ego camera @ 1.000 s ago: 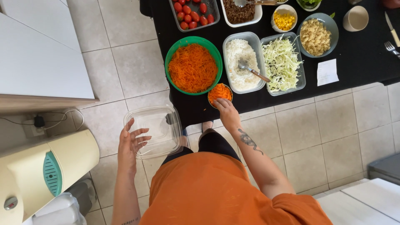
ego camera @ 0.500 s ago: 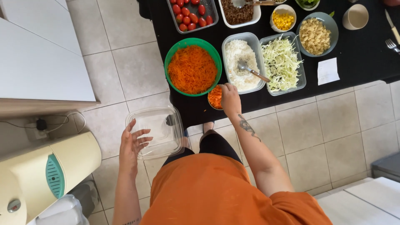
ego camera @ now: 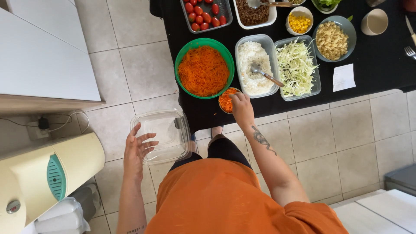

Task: The person assembles a salad in a clear plastic container. They first scoop shredded carrots from a large green bowl into a small cup, then transfer the carrots into the container. Next, they tear lettuce leaves by hand and add them to the container on top of the carrots.

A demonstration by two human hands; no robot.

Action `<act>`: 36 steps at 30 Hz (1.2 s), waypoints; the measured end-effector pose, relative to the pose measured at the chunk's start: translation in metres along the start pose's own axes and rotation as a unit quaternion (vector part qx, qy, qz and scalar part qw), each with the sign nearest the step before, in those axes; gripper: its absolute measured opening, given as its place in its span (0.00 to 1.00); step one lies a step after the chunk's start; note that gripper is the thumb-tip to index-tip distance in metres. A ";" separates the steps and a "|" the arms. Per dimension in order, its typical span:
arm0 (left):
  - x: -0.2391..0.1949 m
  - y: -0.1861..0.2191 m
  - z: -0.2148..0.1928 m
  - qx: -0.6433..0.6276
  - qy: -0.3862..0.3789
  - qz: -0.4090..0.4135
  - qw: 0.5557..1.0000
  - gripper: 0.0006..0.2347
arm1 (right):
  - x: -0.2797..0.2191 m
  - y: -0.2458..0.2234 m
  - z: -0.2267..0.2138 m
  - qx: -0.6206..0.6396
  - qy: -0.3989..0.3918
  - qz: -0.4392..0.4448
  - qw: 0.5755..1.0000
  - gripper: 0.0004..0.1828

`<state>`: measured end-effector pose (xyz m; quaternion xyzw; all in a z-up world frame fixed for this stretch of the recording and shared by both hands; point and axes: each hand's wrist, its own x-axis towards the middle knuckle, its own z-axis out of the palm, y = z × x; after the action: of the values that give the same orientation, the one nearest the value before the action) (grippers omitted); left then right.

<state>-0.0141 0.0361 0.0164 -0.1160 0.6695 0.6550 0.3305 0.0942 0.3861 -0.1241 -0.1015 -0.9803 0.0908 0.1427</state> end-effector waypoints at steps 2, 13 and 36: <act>0.000 -0.003 0.001 0.001 -0.005 0.000 1.000 0.24 | -0.015 0.001 0.012 0.016 -0.014 0.014 1.000 0.14; 0.001 -0.001 0.006 0.012 -0.013 -0.003 1.000 0.25 | -0.033 -0.002 0.012 0.019 -0.010 0.061 0.998 0.25; -0.002 -0.008 -0.005 -0.004 -0.007 0.000 1.000 0.26 | -0.051 0.013 -0.031 0.048 0.154 0.186 0.969 0.11</act>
<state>-0.0093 0.0300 0.0113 -0.1127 0.6647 0.6584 0.3347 0.1534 0.3917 -0.1110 -0.2883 -0.9049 0.1459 0.2769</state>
